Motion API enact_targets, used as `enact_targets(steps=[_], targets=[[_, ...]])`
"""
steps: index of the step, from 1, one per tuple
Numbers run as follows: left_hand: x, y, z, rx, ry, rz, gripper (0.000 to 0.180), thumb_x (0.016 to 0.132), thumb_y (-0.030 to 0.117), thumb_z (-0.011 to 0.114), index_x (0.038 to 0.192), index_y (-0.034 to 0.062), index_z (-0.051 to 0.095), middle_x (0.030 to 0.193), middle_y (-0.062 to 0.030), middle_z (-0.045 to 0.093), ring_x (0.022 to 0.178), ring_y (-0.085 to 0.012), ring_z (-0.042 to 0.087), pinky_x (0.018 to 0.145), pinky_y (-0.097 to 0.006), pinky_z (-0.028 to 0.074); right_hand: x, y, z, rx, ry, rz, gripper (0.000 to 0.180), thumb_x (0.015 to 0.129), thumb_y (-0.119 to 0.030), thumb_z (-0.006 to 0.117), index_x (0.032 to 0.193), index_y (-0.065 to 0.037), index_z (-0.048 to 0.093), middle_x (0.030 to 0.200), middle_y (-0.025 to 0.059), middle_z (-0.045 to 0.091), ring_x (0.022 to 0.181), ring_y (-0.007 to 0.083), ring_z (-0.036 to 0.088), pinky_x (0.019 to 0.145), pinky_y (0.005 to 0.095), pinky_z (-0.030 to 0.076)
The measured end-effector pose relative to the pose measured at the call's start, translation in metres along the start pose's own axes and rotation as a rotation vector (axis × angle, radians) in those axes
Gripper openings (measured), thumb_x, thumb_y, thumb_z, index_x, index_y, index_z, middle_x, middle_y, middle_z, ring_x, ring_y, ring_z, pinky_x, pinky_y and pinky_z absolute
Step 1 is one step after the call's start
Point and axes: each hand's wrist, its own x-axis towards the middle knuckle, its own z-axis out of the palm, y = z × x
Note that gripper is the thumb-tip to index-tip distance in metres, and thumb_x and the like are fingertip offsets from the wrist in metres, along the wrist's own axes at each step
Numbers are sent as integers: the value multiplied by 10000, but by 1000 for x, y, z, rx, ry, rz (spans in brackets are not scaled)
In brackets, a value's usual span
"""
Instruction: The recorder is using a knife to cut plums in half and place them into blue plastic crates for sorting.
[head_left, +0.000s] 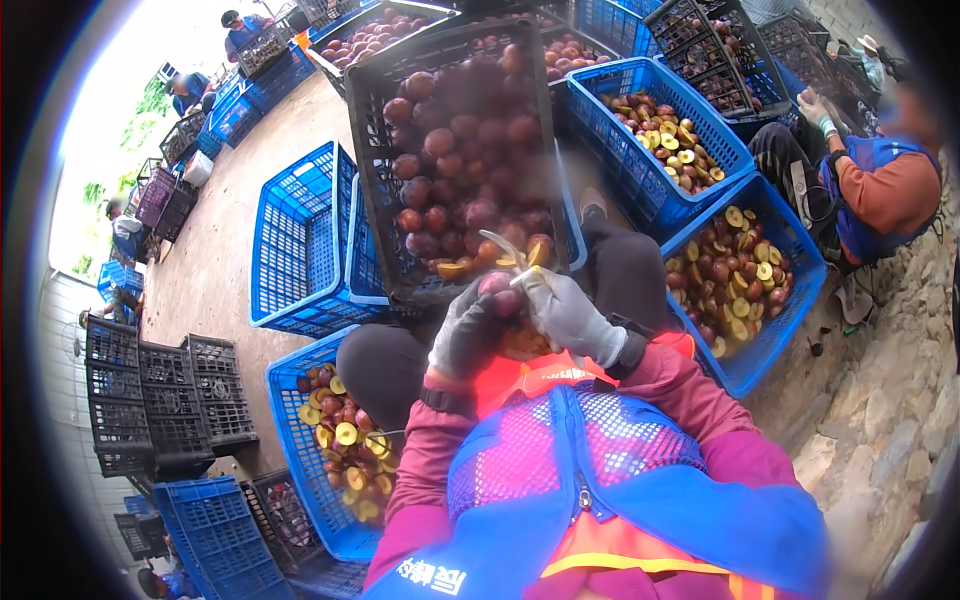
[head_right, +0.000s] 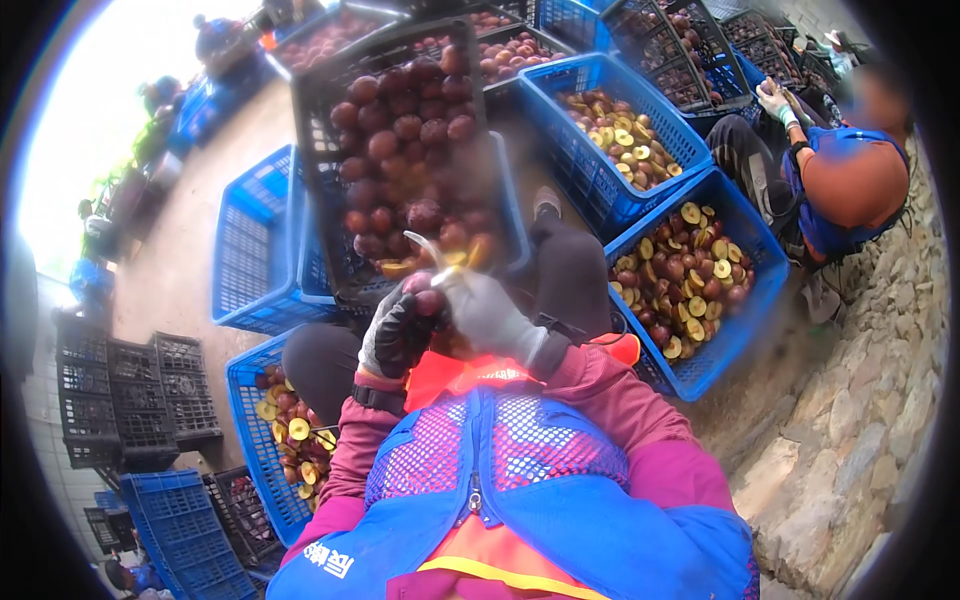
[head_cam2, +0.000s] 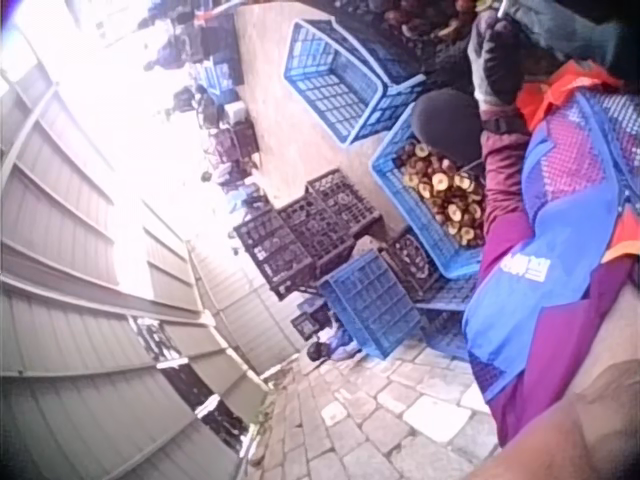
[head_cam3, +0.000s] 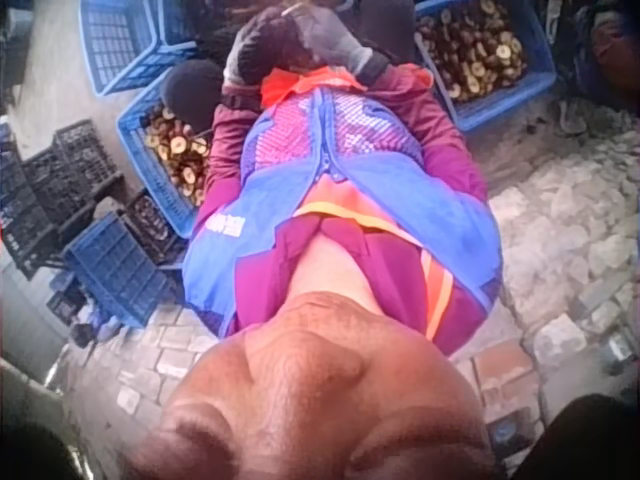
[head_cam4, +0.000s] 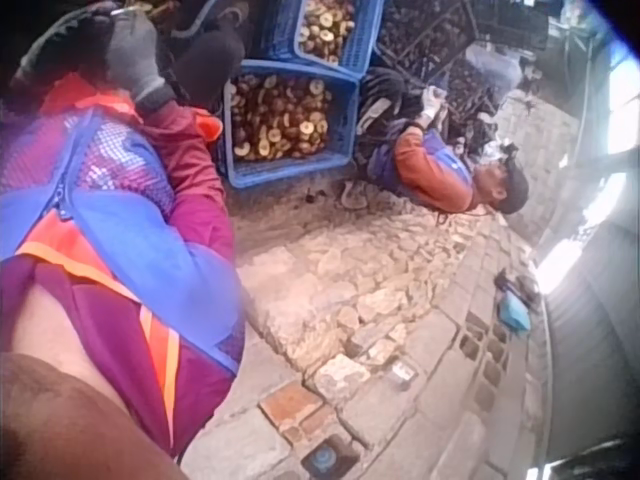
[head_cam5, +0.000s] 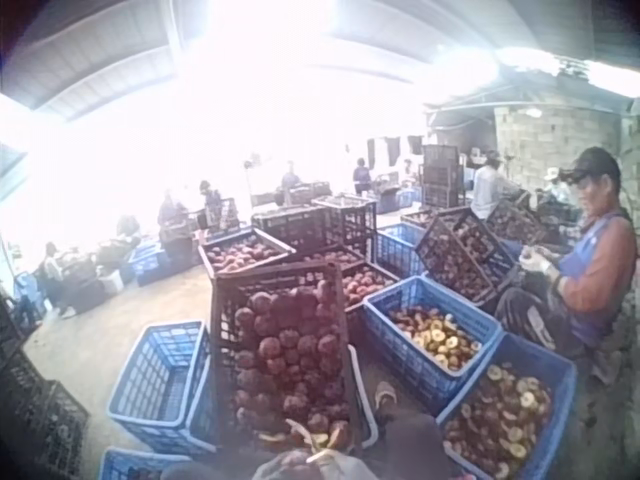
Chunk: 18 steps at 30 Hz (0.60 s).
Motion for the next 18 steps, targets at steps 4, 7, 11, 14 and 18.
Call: enact_targets(steps=[4,7,11,14,18], targets=[[-6,-2,-9,34,-13,-36,567,1039,388,714,1422,2,552,1034,-21,643,921,-179,636,834,-320,516,1,0,7,-24,34,52,387,1155,-314,495,1133,14,699,927,140,746,839,224,694,777,405,540],[-8,0,-8,28,-22,-34,528,1036,367,724,1395,9,577,1016,-16,639,910,-169,637,842,-324,529,-4,-6,10,-195,36,45,387,1150,-322,484,1199,7,681,938,228,756,841,361,736,777,482,550],[1,1,0,559,163,62,482,1008,236,776,1395,8,602,1083,-52,679,997,-163,669,930,-341,560,-3,18,2,-580,122,-217,434,1148,-361,446,1361,-13,591,883,277,743,778,476,727,726,560,554],[8,-20,8,918,358,249,597,977,142,799,1491,-42,557,1278,-173,728,1162,-210,690,1037,-351,543,13,37,-13,-902,126,-197,536,1134,-442,426,1482,-36,463,788,237,737,673,474,709,635,599,540],[3,-31,0,1037,475,253,611,954,155,817,1473,-59,577,1310,-212,729,1196,-226,695,1059,-359,538,22,48,-5,-1095,130,-275,546,1105,-413,488,1498,-40,428,731,182,724,599,430,705,536,587,528]])
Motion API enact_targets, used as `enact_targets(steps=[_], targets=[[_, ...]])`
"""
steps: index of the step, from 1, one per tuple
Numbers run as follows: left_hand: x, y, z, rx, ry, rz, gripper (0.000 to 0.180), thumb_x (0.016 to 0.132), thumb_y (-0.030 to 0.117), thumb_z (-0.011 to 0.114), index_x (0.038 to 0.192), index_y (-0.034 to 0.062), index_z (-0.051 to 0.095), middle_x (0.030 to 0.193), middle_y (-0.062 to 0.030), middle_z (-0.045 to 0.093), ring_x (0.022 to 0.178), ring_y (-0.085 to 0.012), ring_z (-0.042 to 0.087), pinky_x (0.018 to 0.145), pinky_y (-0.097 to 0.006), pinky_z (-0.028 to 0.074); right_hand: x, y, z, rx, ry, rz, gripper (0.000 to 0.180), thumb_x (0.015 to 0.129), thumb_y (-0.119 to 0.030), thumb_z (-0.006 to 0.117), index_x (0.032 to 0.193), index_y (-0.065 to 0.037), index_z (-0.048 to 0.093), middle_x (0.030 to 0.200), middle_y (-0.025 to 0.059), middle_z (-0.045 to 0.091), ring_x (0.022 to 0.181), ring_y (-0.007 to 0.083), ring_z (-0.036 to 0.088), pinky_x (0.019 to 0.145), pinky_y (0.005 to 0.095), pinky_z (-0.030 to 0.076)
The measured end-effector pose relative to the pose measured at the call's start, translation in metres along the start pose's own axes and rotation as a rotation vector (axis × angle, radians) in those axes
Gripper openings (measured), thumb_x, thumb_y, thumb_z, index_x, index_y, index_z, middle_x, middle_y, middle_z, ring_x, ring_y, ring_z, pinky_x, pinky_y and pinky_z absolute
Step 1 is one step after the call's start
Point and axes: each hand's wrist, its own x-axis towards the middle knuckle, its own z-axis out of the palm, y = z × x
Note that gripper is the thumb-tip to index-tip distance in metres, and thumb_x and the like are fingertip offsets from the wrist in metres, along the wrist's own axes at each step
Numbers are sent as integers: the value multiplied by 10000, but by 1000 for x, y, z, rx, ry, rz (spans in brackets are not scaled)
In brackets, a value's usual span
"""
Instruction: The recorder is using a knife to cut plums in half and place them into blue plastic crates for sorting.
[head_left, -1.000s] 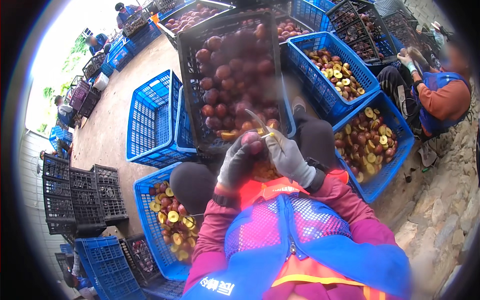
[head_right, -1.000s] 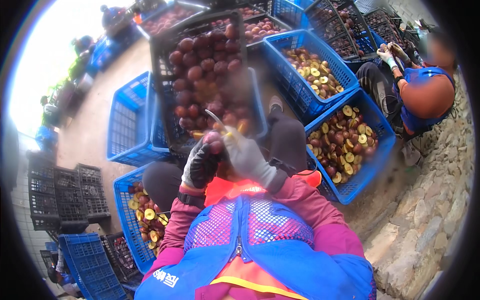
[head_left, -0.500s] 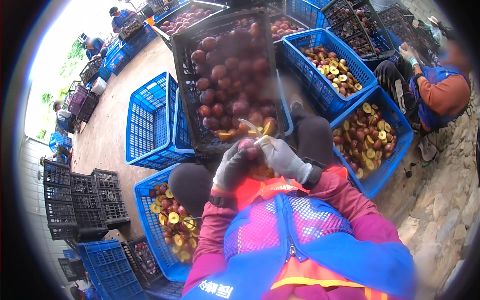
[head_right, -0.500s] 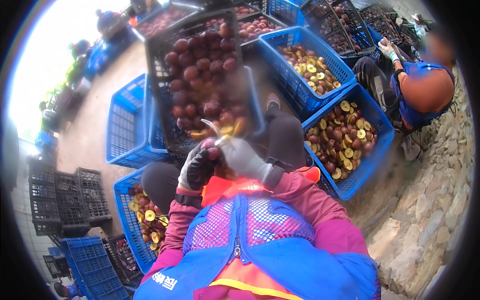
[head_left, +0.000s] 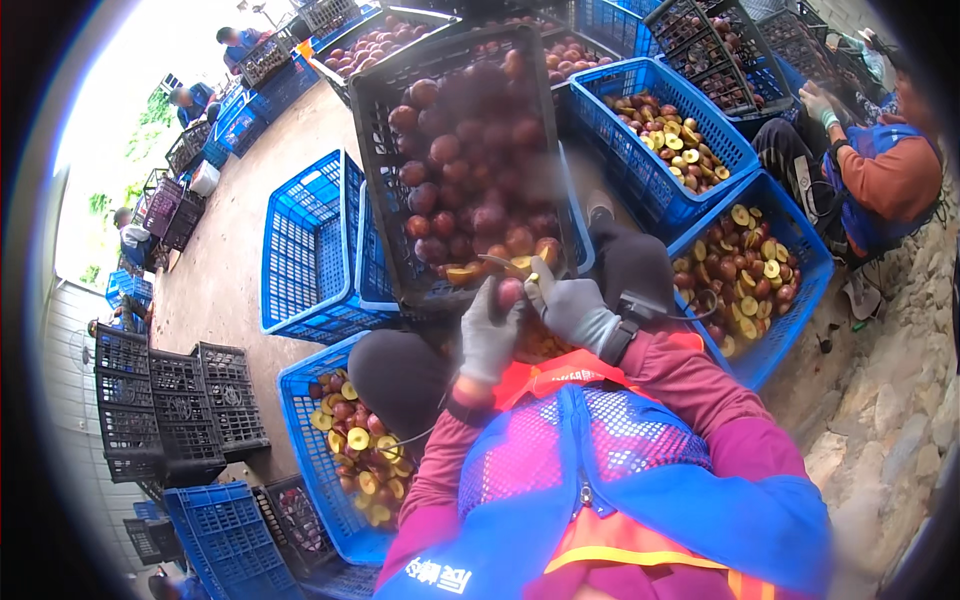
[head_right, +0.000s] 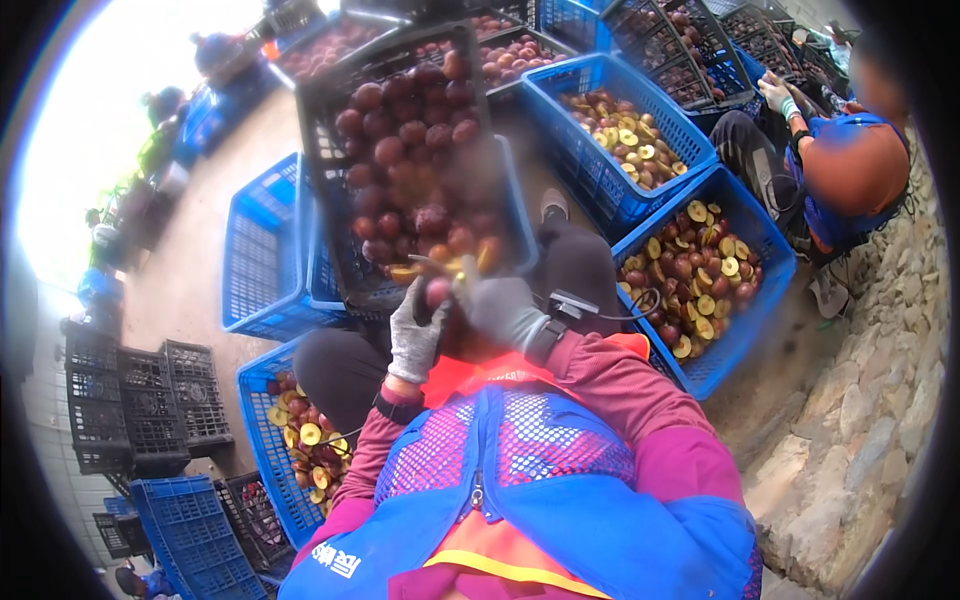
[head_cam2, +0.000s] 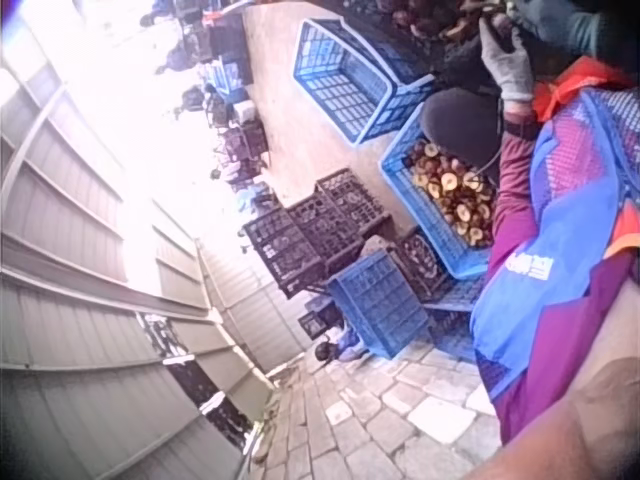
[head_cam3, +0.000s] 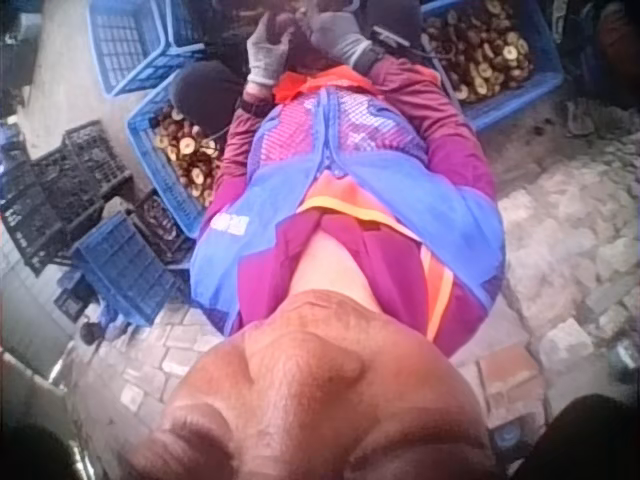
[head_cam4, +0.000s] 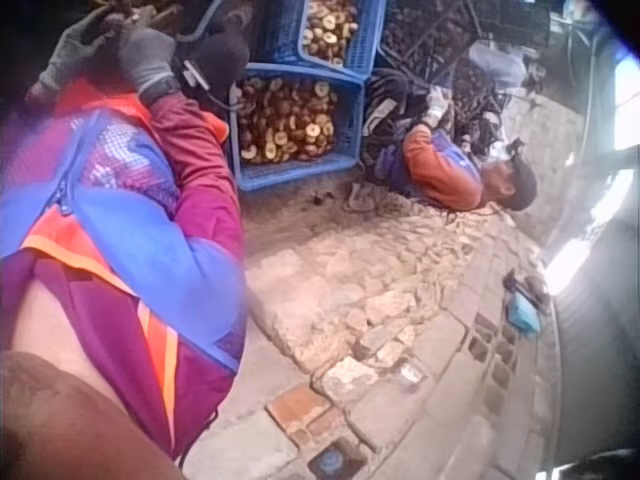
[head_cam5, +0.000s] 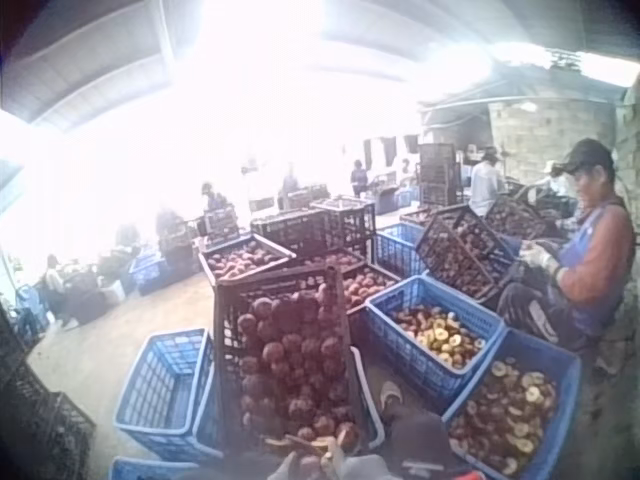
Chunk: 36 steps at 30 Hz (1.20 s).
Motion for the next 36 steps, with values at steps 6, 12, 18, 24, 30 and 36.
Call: enact_targets(steps=[6,12,18,24,30,36], targets=[[-12,-23,10,116,81,83,455,978,248,802,1299,-32,642,1150,-187,749,1052,-285,727,954,-411,575,-11,23,6,-63,6,-166,479,1106,-414,490,1405,-40,497,702,159,727,549,419,693,501,589,513],[19,6,-61,-642,62,-134,368,1022,197,705,1333,33,595,1195,-104,698,1036,-247,715,933,-413,596,-27,38,-20,265,233,-60,360,1110,-278,593,1343,-11,652,764,190,718,648,370,722,598,449,575],[8,53,-48,-1134,-147,-317,421,975,19,669,1377,44,544,1244,-114,651,1092,-287,722,976,-439,621,-28,-32,-38,741,205,-141,212,1097,-247,610,1178,-56,652,870,224,704,778,419,725,663,470,548],[2,27,-41,-1060,-123,-323,358,1000,25,665,1334,72,547,1115,-100,678,919,-224,719,776,-361,622,-35,-39,-37,618,136,-203,192,1089,-284,611,1095,-93,627,780,206,666,712,435,691,612,517,518],[2,39,-32,-881,-2,-370,396,911,-35,755,1246,41,558,1096,-88,676,918,-177,699,810,-322,605,-37,-34,-27,367,133,-168,180,1076,-250,631,1149,-87,634,734,178,679,645,411,687,551,508,511],[4,6,-21,-678,66,-285,270,976,26,724,1147,95,527,844,-67,670,585,-152,643,481,-281,513,-26,-38,-9,275,110,-157,219,1089,-297,596,1036,-85,577,695,180,665,611,427,667,528,539,490]])
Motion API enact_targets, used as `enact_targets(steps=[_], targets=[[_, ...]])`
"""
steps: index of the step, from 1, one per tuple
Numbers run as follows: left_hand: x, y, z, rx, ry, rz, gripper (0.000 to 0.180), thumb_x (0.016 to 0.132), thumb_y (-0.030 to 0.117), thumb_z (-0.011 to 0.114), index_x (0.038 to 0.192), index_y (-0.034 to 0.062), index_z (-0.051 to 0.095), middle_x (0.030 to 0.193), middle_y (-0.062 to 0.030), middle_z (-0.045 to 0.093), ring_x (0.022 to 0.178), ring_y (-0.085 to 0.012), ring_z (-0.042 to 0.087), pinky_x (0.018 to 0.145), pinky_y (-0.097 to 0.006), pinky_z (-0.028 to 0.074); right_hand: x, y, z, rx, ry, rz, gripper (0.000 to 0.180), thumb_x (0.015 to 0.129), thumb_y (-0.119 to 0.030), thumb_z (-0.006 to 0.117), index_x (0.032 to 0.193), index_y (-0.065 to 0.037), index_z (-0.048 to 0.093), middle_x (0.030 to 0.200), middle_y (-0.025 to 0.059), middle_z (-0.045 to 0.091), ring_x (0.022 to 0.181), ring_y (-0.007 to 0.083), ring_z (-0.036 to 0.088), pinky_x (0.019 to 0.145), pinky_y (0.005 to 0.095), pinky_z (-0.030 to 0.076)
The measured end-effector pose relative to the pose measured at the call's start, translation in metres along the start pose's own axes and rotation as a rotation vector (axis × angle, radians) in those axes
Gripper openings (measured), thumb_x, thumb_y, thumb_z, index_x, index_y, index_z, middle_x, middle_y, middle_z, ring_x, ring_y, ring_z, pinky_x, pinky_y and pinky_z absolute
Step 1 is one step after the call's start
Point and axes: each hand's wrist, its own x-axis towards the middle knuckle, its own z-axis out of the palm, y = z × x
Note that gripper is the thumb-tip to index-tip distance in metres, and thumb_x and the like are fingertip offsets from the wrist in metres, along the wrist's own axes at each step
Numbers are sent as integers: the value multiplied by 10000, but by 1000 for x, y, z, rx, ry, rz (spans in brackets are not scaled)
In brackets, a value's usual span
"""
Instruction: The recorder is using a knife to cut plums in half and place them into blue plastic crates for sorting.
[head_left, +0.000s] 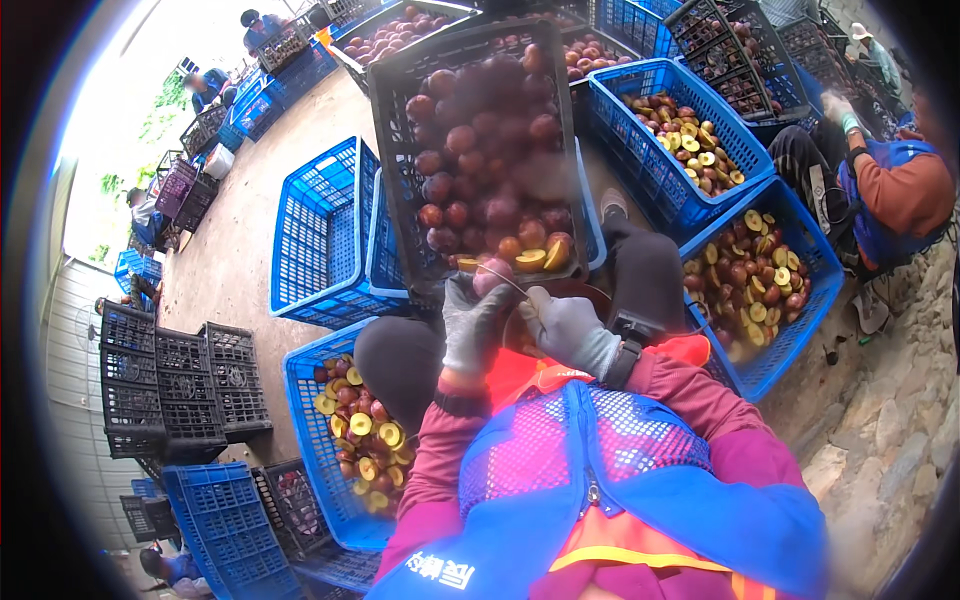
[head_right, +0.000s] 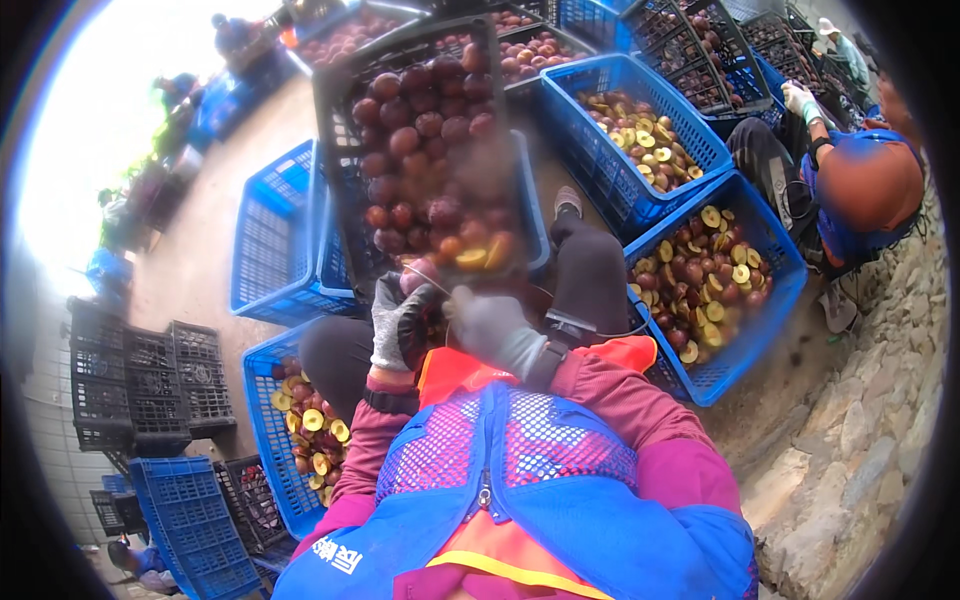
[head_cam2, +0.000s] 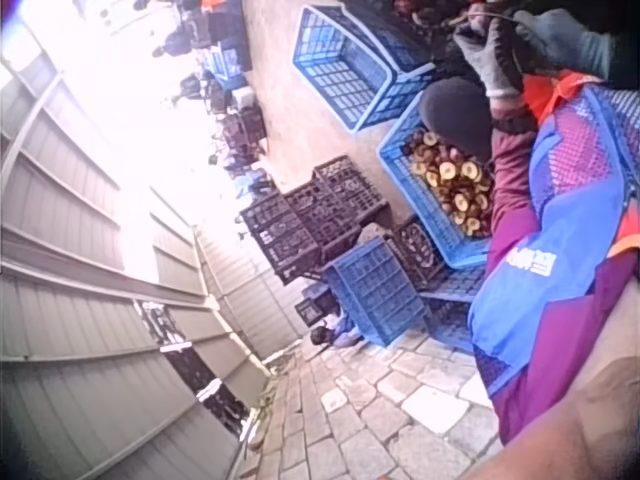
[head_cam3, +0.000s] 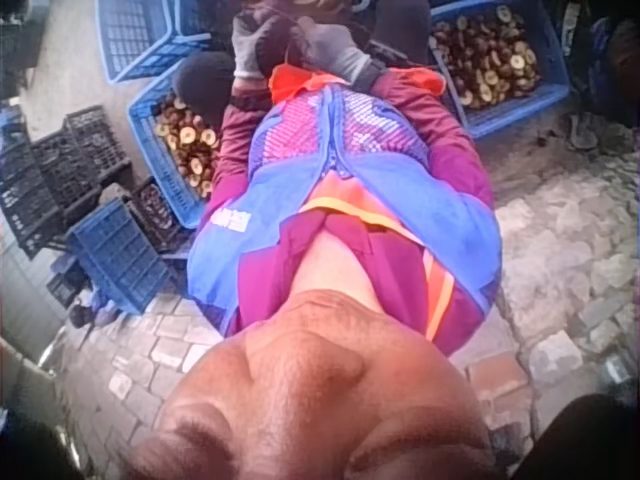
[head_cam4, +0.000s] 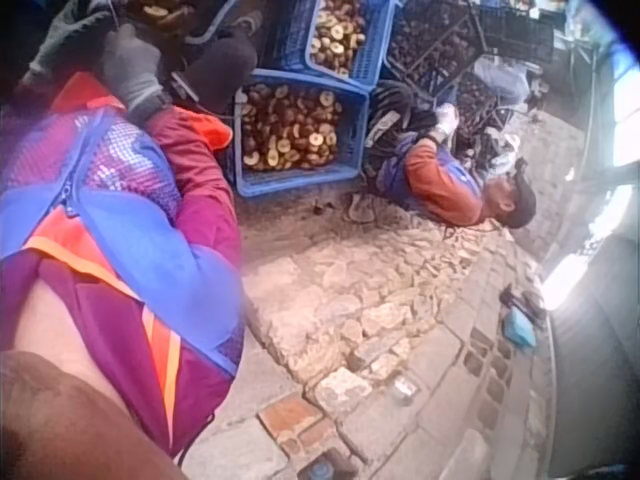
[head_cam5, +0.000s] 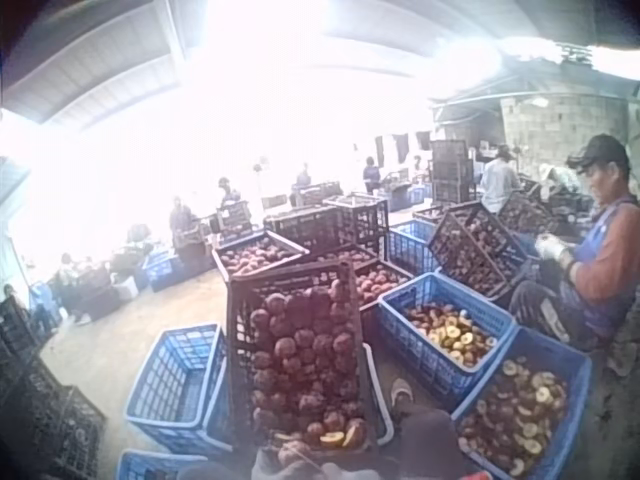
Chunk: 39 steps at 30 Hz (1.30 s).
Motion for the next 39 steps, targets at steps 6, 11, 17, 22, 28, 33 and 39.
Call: enact_targets(steps=[6,11,17,22,28,33,39], targets=[[6,4,1,-182,-5,-65,281,961,82,781,1187,78,614,1029,-53,692,862,-136,666,758,-288,568,13,-4,4,-6,-6,-1,228,1088,-288,590,1020,-74,556,699,171,670,593,412,664,514,525,494],[14,23,-6,-751,25,-358,391,1068,488,652,1222,129,669,1074,-69,727,917,-235,712,825,-433,614,-8,-3,15,-35,-10,-63,200,1070,-274,611,1038,-82,564,735,146,696,594,367,683,502,485,505],[19,16,-18,-518,6,-146,387,1111,483,583,1228,125,672,1065,-51,731,833,-206,711,736,-355,608,-3,-4,8,-46,4,-92,191,1063,-284,619,1062,-102,561,744,133,704,605,352,697,506,475,514],[33,-10,-33,-157,128,187,340,1113,412,613,1238,107,699,1108,-39,731,874,-162,677,788,-308,574,-6,-6,6,-88,-37,-95,192,1060,-279,626,1065,-99,561,752,129,708,606,351,696,507,471,516],[22,-5,-32,-167,53,50,420,1078,413,684,1268,40,645,1107,-57,712,952,-164,663,853,-333,566,-7,-6,0,-106,-34,-128,201,1027,-260,670,1074,-95,565,777,114,714,620,337,701,514,460,523],[13,5,-26,-623,-104,-410,443,1047,425,724,1274,54,641,1031,-44,703,835,-176,676,742,-339,570,-13,5,3,-166,-20,-165,272,955,-251,737,1093,-91,566,784,94,709,633,325,702,522,444,530],[22,-39,-76,-550,-390,-481,413,1042,495,685,1173,105,645,788,-7,592,588,-127,576,507,-283,488,-12,15,11,-185,-7,-233,317,910,-239,775,1098,-91,567,785,77,692,638,332,696,530,439,533]])
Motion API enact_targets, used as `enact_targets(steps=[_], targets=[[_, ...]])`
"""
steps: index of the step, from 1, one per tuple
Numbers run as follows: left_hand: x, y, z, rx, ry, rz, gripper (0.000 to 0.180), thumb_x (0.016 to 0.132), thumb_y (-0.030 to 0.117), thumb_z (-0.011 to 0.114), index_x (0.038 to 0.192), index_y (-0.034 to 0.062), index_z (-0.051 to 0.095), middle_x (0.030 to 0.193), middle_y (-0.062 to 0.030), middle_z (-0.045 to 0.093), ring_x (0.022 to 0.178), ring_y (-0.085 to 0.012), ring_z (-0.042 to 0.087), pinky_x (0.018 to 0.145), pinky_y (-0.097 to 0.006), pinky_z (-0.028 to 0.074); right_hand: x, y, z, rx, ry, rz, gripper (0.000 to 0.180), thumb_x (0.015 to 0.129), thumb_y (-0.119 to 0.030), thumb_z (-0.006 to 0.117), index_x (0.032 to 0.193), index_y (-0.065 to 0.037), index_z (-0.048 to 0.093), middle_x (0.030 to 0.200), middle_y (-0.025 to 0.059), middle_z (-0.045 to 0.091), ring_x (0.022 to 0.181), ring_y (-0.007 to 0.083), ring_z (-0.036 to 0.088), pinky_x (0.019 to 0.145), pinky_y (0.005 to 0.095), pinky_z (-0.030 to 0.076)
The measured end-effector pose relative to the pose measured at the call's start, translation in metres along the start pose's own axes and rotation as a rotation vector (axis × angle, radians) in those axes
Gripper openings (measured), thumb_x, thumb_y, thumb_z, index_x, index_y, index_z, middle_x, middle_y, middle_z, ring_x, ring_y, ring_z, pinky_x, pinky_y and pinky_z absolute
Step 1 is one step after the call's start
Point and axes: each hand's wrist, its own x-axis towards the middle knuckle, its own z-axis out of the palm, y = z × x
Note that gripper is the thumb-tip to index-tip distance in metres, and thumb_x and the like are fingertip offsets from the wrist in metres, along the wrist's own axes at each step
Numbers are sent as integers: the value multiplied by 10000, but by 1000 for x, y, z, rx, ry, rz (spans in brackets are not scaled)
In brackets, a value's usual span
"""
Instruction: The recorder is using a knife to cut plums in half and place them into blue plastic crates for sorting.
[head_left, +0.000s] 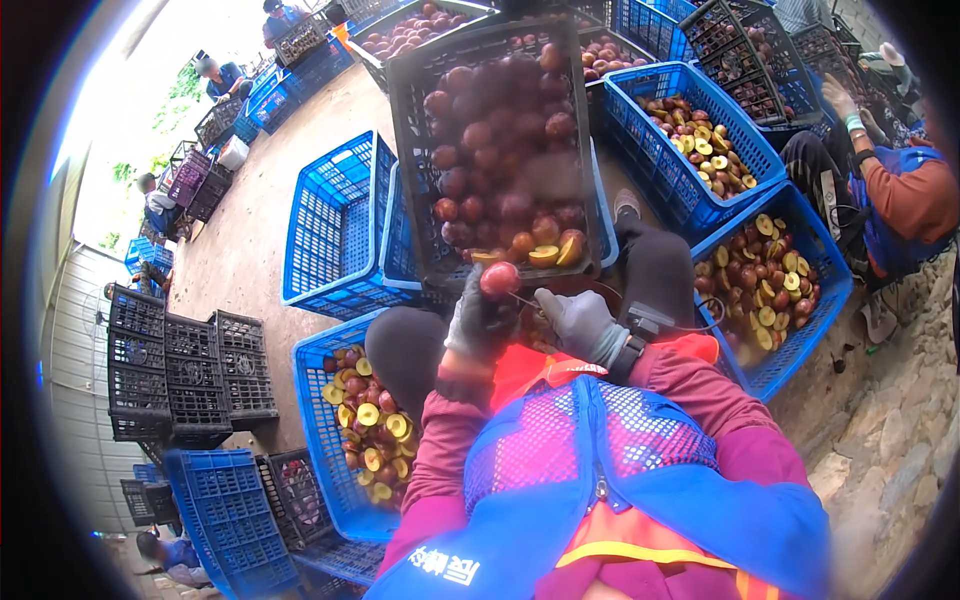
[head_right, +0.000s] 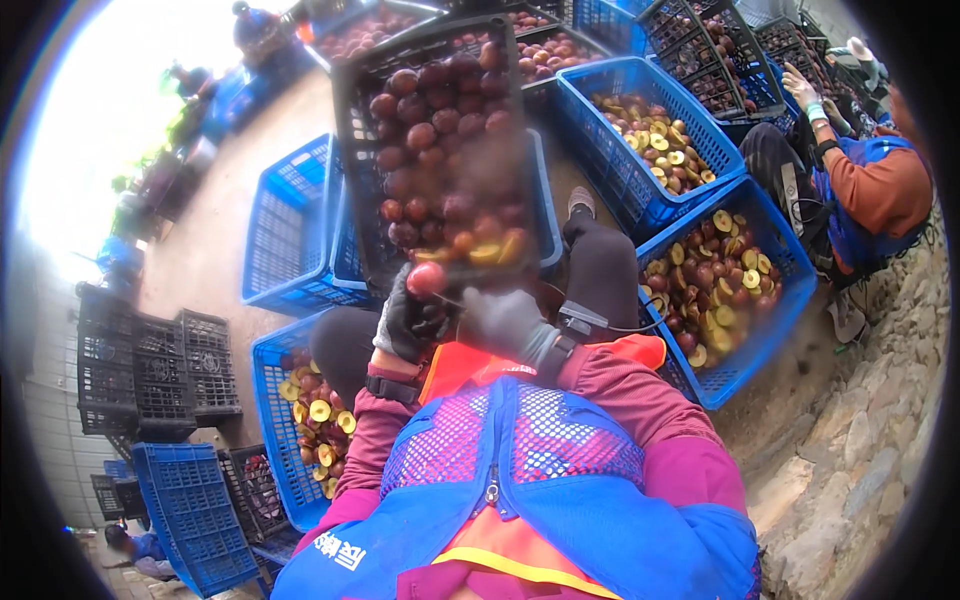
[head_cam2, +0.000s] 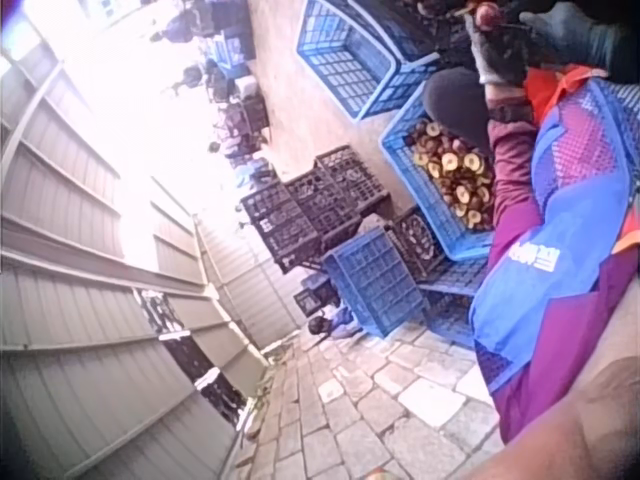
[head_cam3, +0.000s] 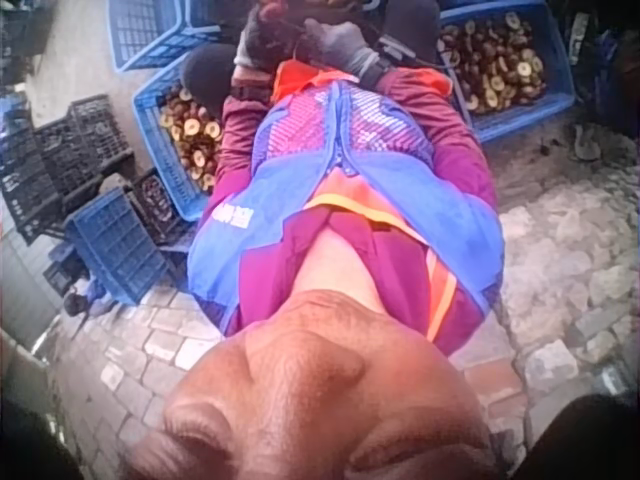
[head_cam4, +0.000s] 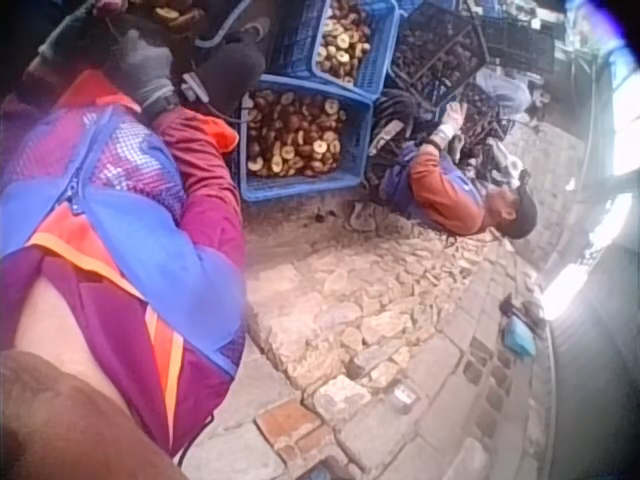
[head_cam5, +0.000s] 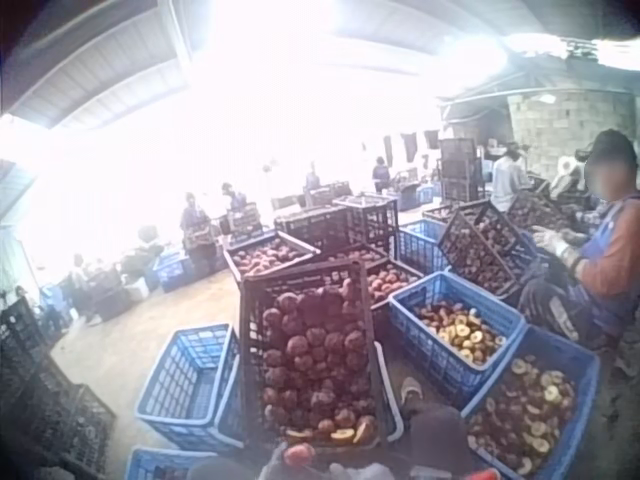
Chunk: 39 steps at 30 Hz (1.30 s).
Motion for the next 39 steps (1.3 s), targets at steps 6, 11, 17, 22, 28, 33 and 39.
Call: enact_targets(steps=[6,11,17,22,28,33,39], targets=[[-18,20,56,-199,-24,-48,455,1076,608,548,1010,167,644,650,29,561,423,-111,449,372,-249,361,-27,9,-12,43,59,-89,469,962,-251,765,1357,-73,586,880,119,728,696,335,723,598,411,576],[-35,33,94,401,380,421,480,1100,552,539,1064,97,690,774,-30,682,536,-126,572,496,-294,479,-7,12,-49,359,307,183,576,1041,-223,724,1554,-56,523,1009,112,759,743,236,742,670,339,593],[-18,-14,90,821,357,576,303,1089,373,654,1139,78,699,989,-12,672,884,-115,629,822,-306,561,26,-4,-73,1336,183,668,449,1029,-186,766,1429,-42,621,1046,42,730,762,129,674,698,288,553],[-10,-51,83,1099,309,585,280,1094,300,633,1122,23,660,942,-134,699,863,-244,676,746,-374,541,10,-16,-44,1497,71,1069,216,1019,-200,793,1117,-15,742,1094,60,752,908,118,693,817,313,584],[15,-83,45,1221,396,673,371,1118,364,541,1114,15,665,931,-176,692,831,-344,669,694,-428,531,-1,-13,6,988,97,926,369,996,-412,791,907,-54,770,826,98,763,702,171,704,649,358,569],[11,-78,44,949,453,188,487,1133,502,478,1128,67,699,773,-50,624,513,-174,554,471,-333,433,-3,-6,17,443,151,544,412,972,-471,750,808,-93,725,735,143,693,622,302,688,594,442,541],[-17,-37,75,1541,-58,374,194,881,50,719,1064,23,660,1026,-124,750,950,-270,760,736,-411,584,0,0,5,254,138,204,348,897,-373,818,775,-79,675,691,149,653,614,350,658,573,427,513]])
